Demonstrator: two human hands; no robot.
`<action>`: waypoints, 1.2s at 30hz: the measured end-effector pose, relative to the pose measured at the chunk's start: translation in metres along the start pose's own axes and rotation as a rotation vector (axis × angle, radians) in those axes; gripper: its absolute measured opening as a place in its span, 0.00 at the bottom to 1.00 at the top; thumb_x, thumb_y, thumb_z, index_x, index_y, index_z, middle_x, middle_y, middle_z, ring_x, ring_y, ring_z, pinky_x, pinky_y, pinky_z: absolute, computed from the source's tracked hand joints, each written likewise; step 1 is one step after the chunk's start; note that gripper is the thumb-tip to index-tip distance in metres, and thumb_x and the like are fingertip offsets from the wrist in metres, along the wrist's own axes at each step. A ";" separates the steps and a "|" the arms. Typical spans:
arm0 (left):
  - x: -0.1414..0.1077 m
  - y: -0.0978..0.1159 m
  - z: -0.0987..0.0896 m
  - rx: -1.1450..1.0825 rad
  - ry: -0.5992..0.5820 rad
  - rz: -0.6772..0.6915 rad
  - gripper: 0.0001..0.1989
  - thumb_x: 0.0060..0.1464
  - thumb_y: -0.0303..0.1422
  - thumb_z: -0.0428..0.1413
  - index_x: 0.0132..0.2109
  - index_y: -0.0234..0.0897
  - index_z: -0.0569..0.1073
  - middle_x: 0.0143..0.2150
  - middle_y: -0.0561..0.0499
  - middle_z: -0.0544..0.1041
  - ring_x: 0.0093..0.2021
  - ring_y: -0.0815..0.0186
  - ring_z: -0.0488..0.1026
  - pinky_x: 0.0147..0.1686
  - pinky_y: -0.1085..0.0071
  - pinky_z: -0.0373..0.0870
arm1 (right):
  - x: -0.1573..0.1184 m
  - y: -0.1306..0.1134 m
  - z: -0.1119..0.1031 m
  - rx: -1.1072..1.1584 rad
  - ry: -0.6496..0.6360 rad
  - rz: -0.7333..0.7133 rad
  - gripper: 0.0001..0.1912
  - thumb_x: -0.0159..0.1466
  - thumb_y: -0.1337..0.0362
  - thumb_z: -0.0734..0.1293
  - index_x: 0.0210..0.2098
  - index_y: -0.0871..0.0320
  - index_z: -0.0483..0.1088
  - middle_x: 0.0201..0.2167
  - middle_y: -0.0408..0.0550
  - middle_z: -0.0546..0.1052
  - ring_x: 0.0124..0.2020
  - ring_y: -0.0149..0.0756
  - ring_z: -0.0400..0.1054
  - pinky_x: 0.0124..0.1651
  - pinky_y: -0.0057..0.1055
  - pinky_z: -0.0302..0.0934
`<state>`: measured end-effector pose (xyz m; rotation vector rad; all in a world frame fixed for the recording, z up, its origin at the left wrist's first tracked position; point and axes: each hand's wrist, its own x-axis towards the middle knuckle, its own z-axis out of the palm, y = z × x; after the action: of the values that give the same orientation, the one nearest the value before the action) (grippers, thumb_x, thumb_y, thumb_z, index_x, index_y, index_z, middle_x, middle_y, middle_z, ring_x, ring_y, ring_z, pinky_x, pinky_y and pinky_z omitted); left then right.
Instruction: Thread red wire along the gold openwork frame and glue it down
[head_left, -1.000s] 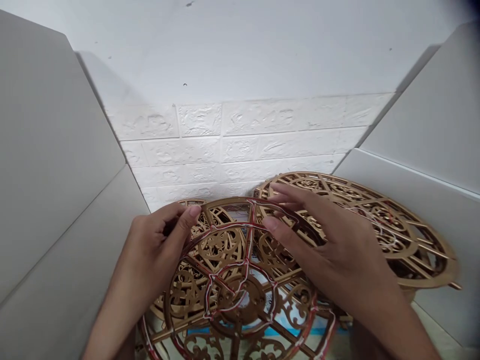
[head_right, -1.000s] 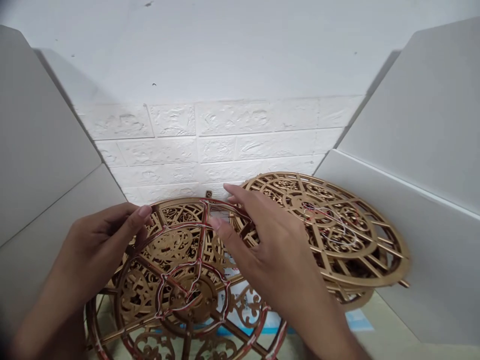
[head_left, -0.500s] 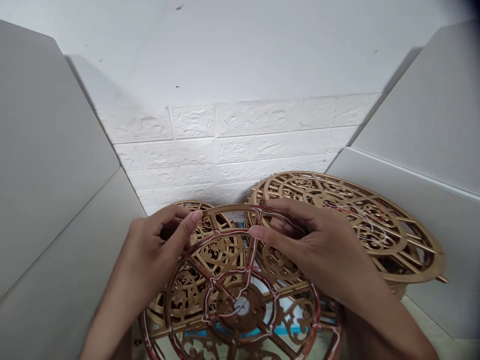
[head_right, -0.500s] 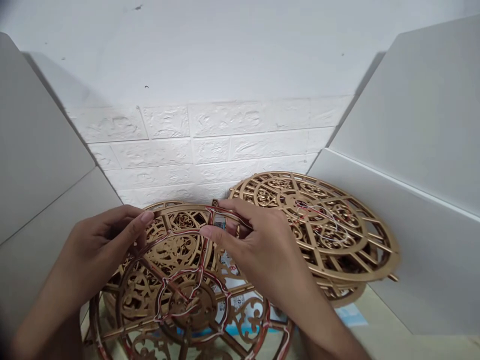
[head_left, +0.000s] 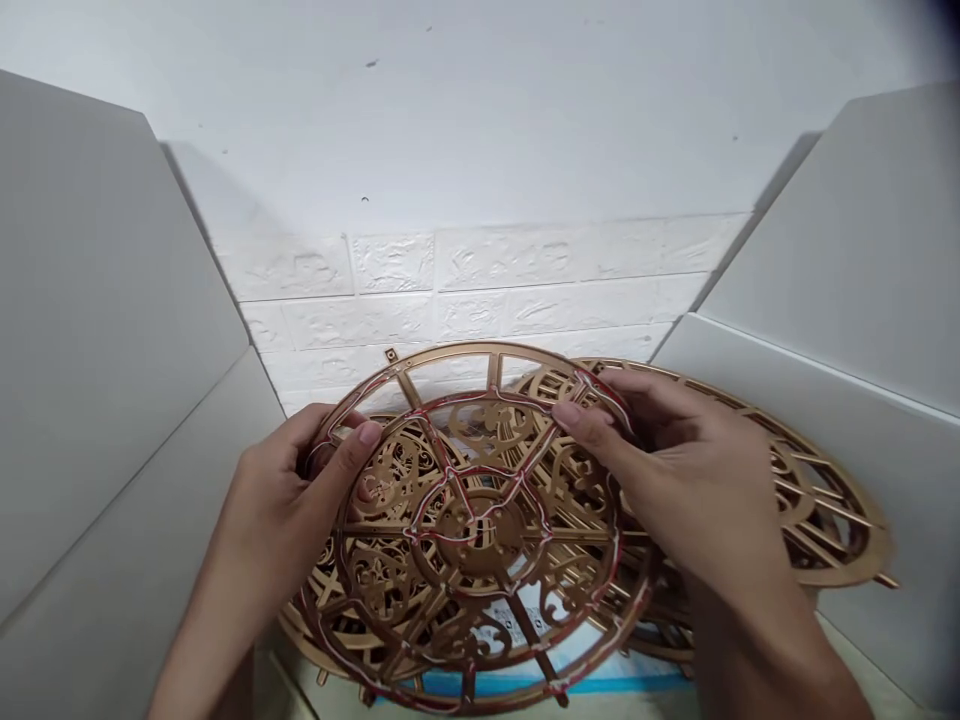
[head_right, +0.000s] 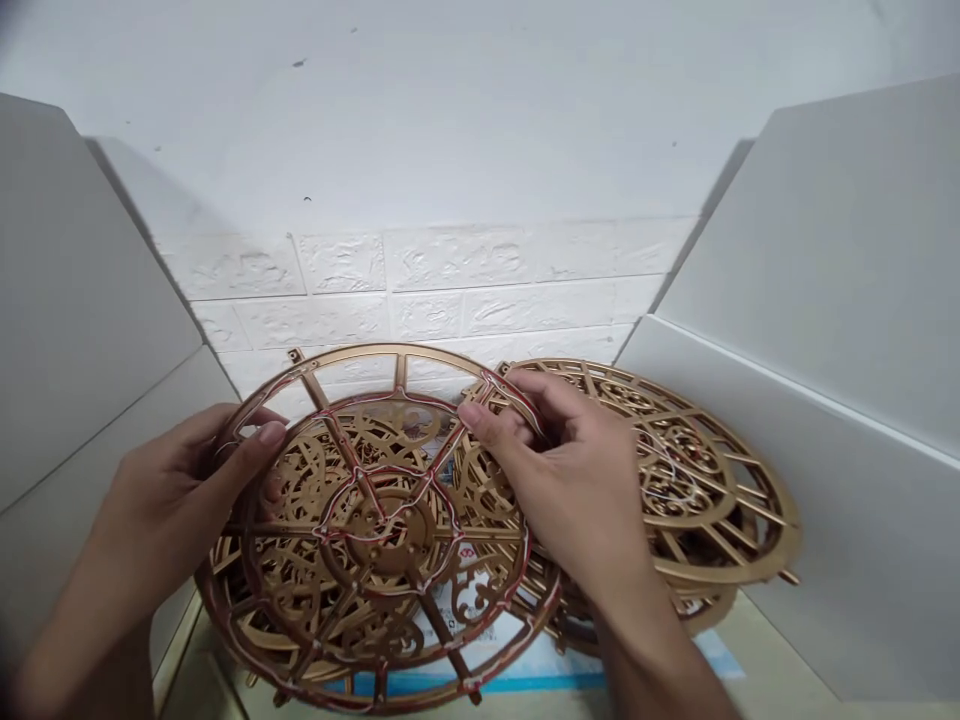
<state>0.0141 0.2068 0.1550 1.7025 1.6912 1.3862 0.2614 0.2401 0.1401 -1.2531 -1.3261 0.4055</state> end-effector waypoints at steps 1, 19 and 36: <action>0.000 0.000 0.000 0.002 0.015 0.005 0.18 0.54 0.50 0.59 0.30 0.40 0.76 0.20 0.58 0.70 0.20 0.71 0.64 0.18 0.78 0.58 | 0.000 0.000 0.000 -0.012 -0.012 -0.006 0.19 0.52 0.48 0.75 0.36 0.55 0.76 0.22 0.41 0.74 0.22 0.32 0.65 0.24 0.30 0.61; -0.002 0.006 0.003 -0.040 -0.045 0.007 0.15 0.51 0.48 0.62 0.30 0.40 0.77 0.19 0.58 0.70 0.19 0.72 0.62 0.15 0.79 0.54 | -0.005 0.000 0.000 -0.272 -0.121 -0.179 0.23 0.62 0.47 0.69 0.52 0.51 0.74 0.39 0.48 0.79 0.30 0.36 0.72 0.31 0.33 0.64; 0.002 0.001 0.005 -0.047 -0.191 -0.069 0.22 0.45 0.50 0.65 0.41 0.40 0.75 0.24 0.56 0.74 0.21 0.71 0.64 0.19 0.77 0.60 | -0.014 -0.012 0.009 -0.087 -0.101 -0.125 0.27 0.54 0.52 0.76 0.51 0.53 0.74 0.26 0.42 0.73 0.22 0.32 0.66 0.21 0.28 0.60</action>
<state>0.0183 0.2101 0.1543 1.6763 1.5839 1.1834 0.2446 0.2280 0.1416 -1.2273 -1.5140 0.3292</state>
